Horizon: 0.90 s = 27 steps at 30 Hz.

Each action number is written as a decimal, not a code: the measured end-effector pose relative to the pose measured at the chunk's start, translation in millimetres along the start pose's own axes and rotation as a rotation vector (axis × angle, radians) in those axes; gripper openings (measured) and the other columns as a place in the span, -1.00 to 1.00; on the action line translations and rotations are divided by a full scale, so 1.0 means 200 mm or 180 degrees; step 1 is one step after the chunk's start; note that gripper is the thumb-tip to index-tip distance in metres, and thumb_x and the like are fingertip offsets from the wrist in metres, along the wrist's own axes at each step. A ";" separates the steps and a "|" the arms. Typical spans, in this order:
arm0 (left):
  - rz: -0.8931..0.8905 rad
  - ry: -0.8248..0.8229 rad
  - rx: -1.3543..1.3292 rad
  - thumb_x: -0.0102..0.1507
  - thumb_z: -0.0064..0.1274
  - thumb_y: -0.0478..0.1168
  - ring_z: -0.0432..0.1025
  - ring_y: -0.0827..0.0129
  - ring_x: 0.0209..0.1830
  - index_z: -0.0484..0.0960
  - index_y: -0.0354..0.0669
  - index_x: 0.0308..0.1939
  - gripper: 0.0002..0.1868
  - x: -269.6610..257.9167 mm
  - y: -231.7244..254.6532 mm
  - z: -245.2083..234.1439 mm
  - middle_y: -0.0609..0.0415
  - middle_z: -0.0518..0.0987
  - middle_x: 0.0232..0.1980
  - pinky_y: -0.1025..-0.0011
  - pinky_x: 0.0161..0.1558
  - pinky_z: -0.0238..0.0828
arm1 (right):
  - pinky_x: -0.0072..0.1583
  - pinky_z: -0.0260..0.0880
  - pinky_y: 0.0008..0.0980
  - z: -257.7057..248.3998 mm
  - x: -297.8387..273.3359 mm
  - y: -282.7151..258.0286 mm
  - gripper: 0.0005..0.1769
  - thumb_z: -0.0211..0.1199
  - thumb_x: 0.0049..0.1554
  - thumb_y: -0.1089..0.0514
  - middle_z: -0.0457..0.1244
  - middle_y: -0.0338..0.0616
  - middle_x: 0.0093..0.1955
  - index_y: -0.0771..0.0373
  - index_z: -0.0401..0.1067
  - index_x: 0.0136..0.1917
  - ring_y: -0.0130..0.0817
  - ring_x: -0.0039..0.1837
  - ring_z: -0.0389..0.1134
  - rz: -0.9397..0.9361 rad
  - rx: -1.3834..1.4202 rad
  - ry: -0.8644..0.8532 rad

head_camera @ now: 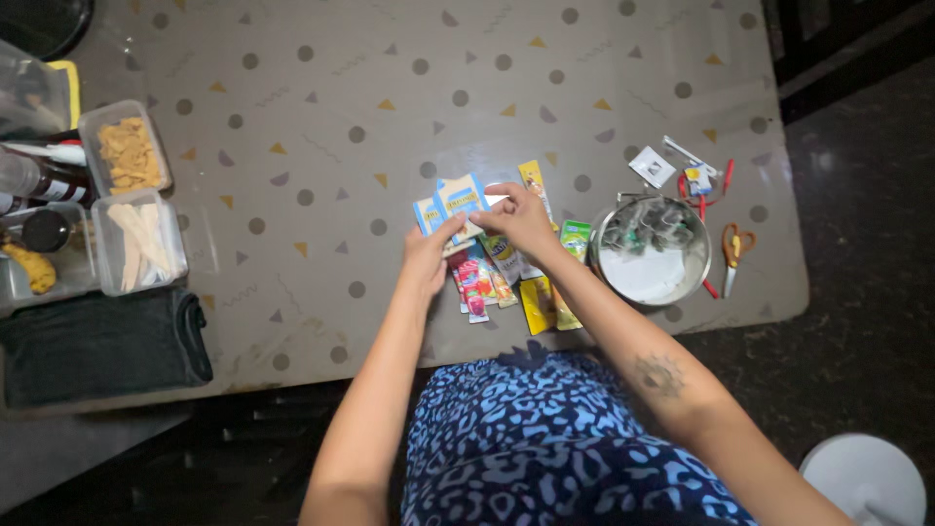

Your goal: The person places multiple small packets and sachets into a metal bucket on a table. They handle items one at a time, arranging them inside the bucket. A pair of scissors is visible on the table but not used.

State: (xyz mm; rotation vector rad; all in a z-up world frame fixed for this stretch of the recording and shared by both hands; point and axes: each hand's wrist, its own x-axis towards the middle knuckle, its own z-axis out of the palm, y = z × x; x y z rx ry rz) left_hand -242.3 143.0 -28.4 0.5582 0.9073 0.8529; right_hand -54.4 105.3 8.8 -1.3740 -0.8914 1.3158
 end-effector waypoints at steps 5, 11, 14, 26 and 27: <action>-0.0784 -0.0201 -0.0396 0.28 0.09 -0.28 0.57 0.21 -0.02 0.49 -0.25 0.16 -0.64 -0.27 -0.07 0.29 -0.01 0.61 0.02 0.03 -0.06 0.68 | -0.03 0.44 -0.50 -0.11 -0.39 -0.12 -0.64 0.51 0.07 0.19 0.41 -0.07 -0.05 0.37 0.48 0.07 -0.44 -0.06 0.43 -0.0942 -0.1496 0.0775; -0.0859 -0.0706 0.0280 0.31 0.06 -0.28 0.54 0.22 0.08 0.43 -0.20 0.28 -0.56 -0.46 -0.21 0.54 0.01 0.60 0.14 0.12 0.03 0.60 | -0.15 0.37 -0.53 -0.41 -0.67 -0.10 -0.67 0.62 -0.10 0.21 0.33 0.02 -0.13 0.34 0.52 -0.16 -0.32 -0.13 0.37 -0.0722 -0.1928 0.1139; -0.1083 -0.0836 0.0180 0.33 0.09 -0.26 0.50 0.27 0.12 0.43 -0.24 0.33 -0.52 -0.50 -0.28 0.62 0.02 0.56 0.17 0.08 0.09 0.62 | -0.13 0.34 -0.56 -0.60 -0.74 -0.05 -0.75 0.57 -0.01 0.27 0.35 -0.06 -0.17 0.35 0.51 -0.16 -0.45 -0.16 0.35 0.0171 -0.0585 0.0715; -0.1473 -0.1059 0.0089 0.29 0.15 -0.18 0.56 0.21 0.07 0.44 -0.18 0.28 -0.51 -0.41 -0.55 0.86 -0.01 0.59 0.16 0.11 0.03 0.61 | 0.14 0.49 -0.47 -1.00 -0.95 -0.20 -0.26 0.30 0.03 0.43 0.39 -0.21 0.13 0.20 0.22 0.45 -0.47 0.16 0.43 0.0520 0.0892 0.0033; -0.1432 -0.0955 0.0144 0.29 0.16 -0.19 0.56 0.24 0.05 0.45 -0.19 0.27 -0.52 -0.40 -0.57 0.87 0.00 0.59 0.14 0.10 0.01 0.62 | 0.18 0.49 -0.47 -1.03 -0.95 -0.19 -0.27 0.30 0.05 0.42 0.39 -0.21 0.16 0.21 0.22 0.46 -0.46 0.20 0.42 0.0496 0.0926 -0.0011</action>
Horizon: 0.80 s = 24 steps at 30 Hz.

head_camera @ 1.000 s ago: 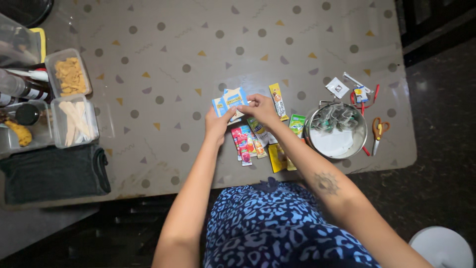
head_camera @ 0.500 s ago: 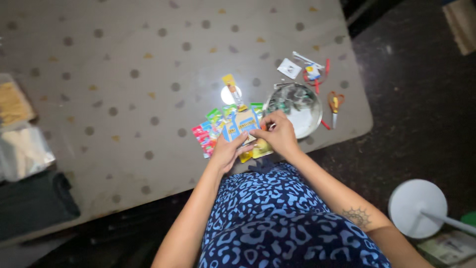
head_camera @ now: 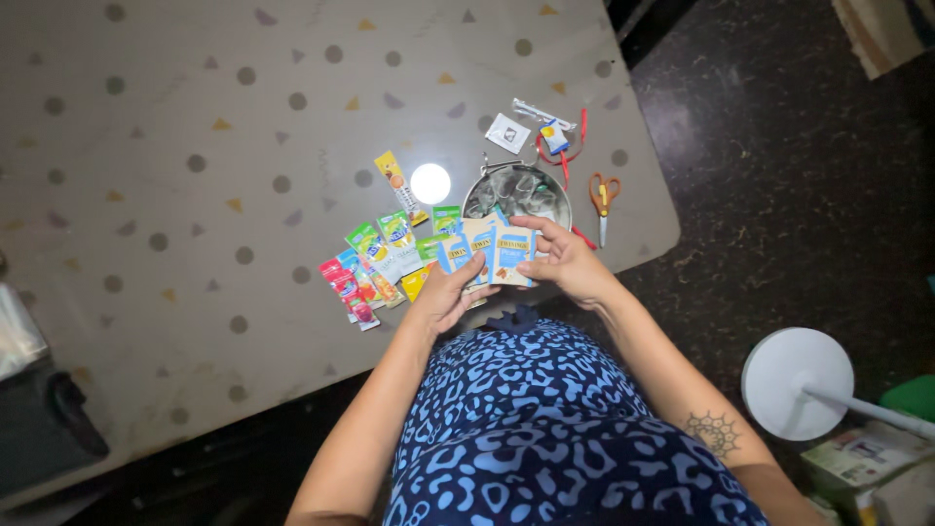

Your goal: The person places multiple small packets and sachets into a metal bucket on a table. They handle items one at a time, arranging them inside the bucket. A pair of scissors is visible on the table but not used.

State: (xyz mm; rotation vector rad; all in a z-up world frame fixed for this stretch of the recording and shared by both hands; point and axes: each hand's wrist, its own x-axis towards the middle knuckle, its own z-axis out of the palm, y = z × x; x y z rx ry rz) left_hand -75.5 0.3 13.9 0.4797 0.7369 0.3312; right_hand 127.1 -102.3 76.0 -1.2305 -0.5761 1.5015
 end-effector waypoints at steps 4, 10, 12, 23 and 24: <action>0.0224 0.0455 0.0177 0.26 0.18 -0.21 0.55 0.32 0.00 0.50 -0.23 0.22 -0.55 0.08 -0.05 -0.01 0.02 0.61 0.09 0.15 -0.07 0.64 | 0.08 0.42 -0.48 -0.19 0.04 0.03 -0.53 0.30 0.13 0.35 0.40 -0.18 0.08 0.28 0.38 0.32 -0.48 0.07 0.39 -0.0182 -0.0729 0.0394; 0.0523 0.1119 0.0523 0.24 0.23 -0.19 0.54 0.37 -0.09 0.56 -0.28 0.15 -0.57 0.11 -0.09 -0.08 0.03 0.63 0.00 0.28 -0.18 0.68 | 0.05 0.33 -0.23 -0.41 0.20 0.02 -0.83 0.42 0.07 0.17 0.33 -0.16 -0.12 0.16 0.60 -0.02 -0.20 -0.02 0.30 -0.1239 -0.3818 0.0817; 0.0549 0.1238 0.0569 0.23 0.23 -0.19 0.54 0.39 -0.11 0.57 -0.27 0.13 -0.57 0.10 -0.10 -0.08 0.05 0.64 -0.01 0.31 -0.21 0.68 | 0.13 0.31 -0.14 -0.43 0.26 0.02 -0.86 0.41 0.01 0.20 0.28 -0.14 -0.10 0.15 0.60 -0.10 -0.07 0.07 0.26 -0.1993 -0.4364 0.0602; 0.0665 0.1324 0.0451 0.25 0.22 -0.19 0.56 0.36 -0.10 0.56 -0.29 0.15 -0.57 0.08 -0.15 0.01 0.03 0.64 -0.01 0.28 -0.18 0.69 | 0.11 0.20 -0.08 -0.49 0.35 0.11 -0.76 0.51 -0.06 0.17 0.18 -0.09 -0.06 0.16 0.49 -0.15 -0.04 0.09 0.19 -0.2155 -0.4472 0.1380; 0.0662 0.1323 0.0430 0.24 0.22 -0.20 0.57 0.37 -0.09 0.56 -0.27 0.15 -0.57 0.08 -0.15 0.02 0.04 0.64 -0.01 0.27 -0.18 0.69 | 0.11 0.19 -0.08 -0.48 0.34 0.11 -0.73 0.52 -0.07 0.17 0.17 -0.09 -0.06 0.16 0.47 -0.14 -0.03 0.09 0.19 -0.2152 -0.4501 0.1434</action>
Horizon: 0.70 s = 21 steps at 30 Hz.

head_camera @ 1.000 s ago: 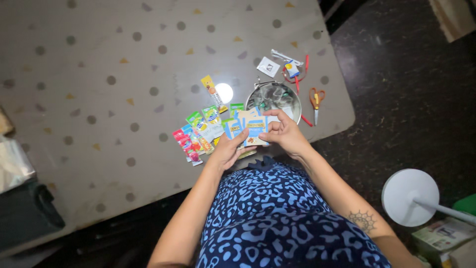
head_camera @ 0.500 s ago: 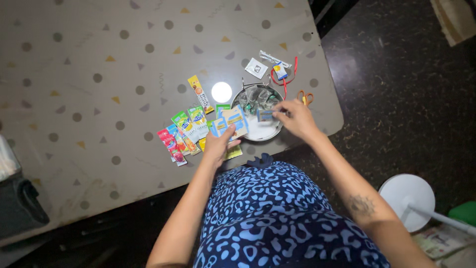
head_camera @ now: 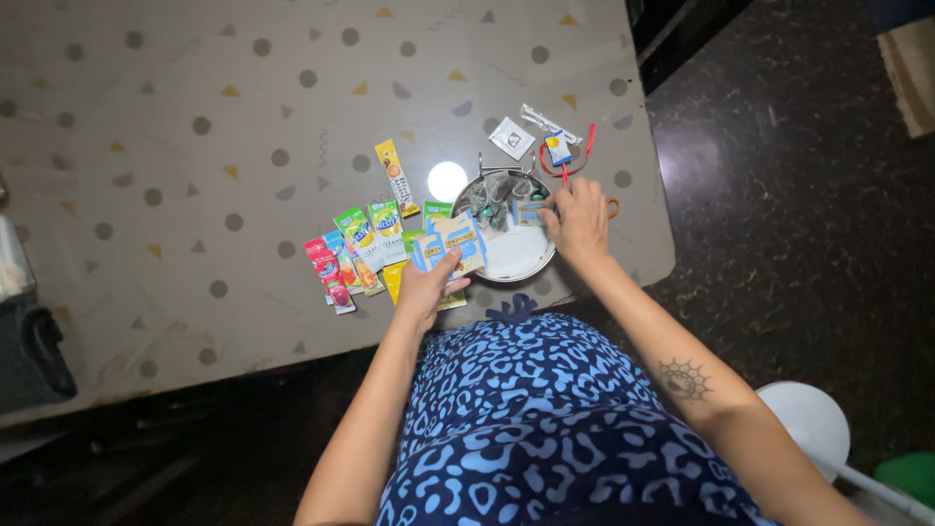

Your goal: The person places multiple small packets and sachets into a metal bucket on a table. They handle items one at a time, arranging them inside the bucket. A pair of scissors is visible on the table but not used.

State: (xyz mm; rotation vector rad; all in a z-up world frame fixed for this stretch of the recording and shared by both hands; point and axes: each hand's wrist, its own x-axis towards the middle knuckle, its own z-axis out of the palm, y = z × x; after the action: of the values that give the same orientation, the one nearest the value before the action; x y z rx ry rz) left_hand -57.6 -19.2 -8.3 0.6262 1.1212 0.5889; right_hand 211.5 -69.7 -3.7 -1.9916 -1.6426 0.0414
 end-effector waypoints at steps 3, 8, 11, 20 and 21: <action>-0.0003 -0.0015 -0.0040 0.22 0.23 -0.21 0.58 0.37 -0.09 0.55 -0.26 0.16 -0.55 0.00 0.00 0.02 0.05 0.65 0.00 0.26 -0.20 0.69 | 0.10 0.17 -0.06 -0.02 0.00 -0.03 -0.56 0.50 -0.08 0.22 0.16 -0.04 0.01 0.21 0.36 0.02 0.01 0.10 0.18 0.0101 -0.0035 0.0105; 0.0046 -0.0110 0.0029 0.18 0.27 -0.24 0.60 0.34 -0.09 0.54 -0.26 0.17 -0.51 0.00 -0.01 0.07 0.03 0.67 0.00 0.28 -0.23 0.68 | 0.08 0.23 -0.12 -0.11 0.03 -0.08 -0.38 0.45 -0.18 0.34 0.14 -0.02 -0.01 0.27 0.37 0.17 -0.05 0.07 0.20 0.0239 0.0397 -0.0065; 0.0058 -0.0207 0.0161 0.17 0.29 -0.25 0.60 0.35 -0.10 0.55 -0.27 0.17 -0.50 0.02 -0.02 0.10 0.03 0.66 0.00 0.29 -0.24 0.71 | 0.05 0.33 -0.35 -0.14 0.06 -0.12 -0.41 0.43 -0.02 0.30 0.23 -0.16 0.01 0.30 0.36 0.28 -0.35 0.01 0.26 0.0508 0.1751 -0.0519; -0.0159 -0.0327 0.0050 0.20 0.27 -0.23 0.63 0.28 -0.12 0.55 -0.32 0.15 -0.53 0.01 -0.02 0.21 -0.02 0.67 0.00 0.29 -0.24 0.70 | -0.09 0.39 -0.56 -0.09 0.07 -0.10 -0.53 0.50 0.00 0.26 0.37 -0.28 -0.20 0.36 0.49 0.17 -0.59 -0.15 0.35 0.1219 0.2665 -0.1523; -0.0216 -0.0351 -0.0031 0.21 0.26 -0.21 0.63 0.29 -0.12 0.55 -0.30 0.15 -0.54 0.00 -0.01 0.21 -0.01 0.67 0.01 0.31 -0.24 0.69 | -0.10 0.39 -0.57 -0.08 0.06 -0.08 -0.52 0.49 -0.01 0.27 0.38 -0.29 -0.22 0.36 0.47 0.17 -0.61 -0.16 0.37 0.1311 0.2819 -0.1487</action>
State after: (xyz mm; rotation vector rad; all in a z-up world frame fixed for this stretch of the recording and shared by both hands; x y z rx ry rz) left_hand -18.0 -27.8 2.6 0.6030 1.0314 0.4956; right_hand 205.9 -63.9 20.7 -1.5998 -1.0916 1.2334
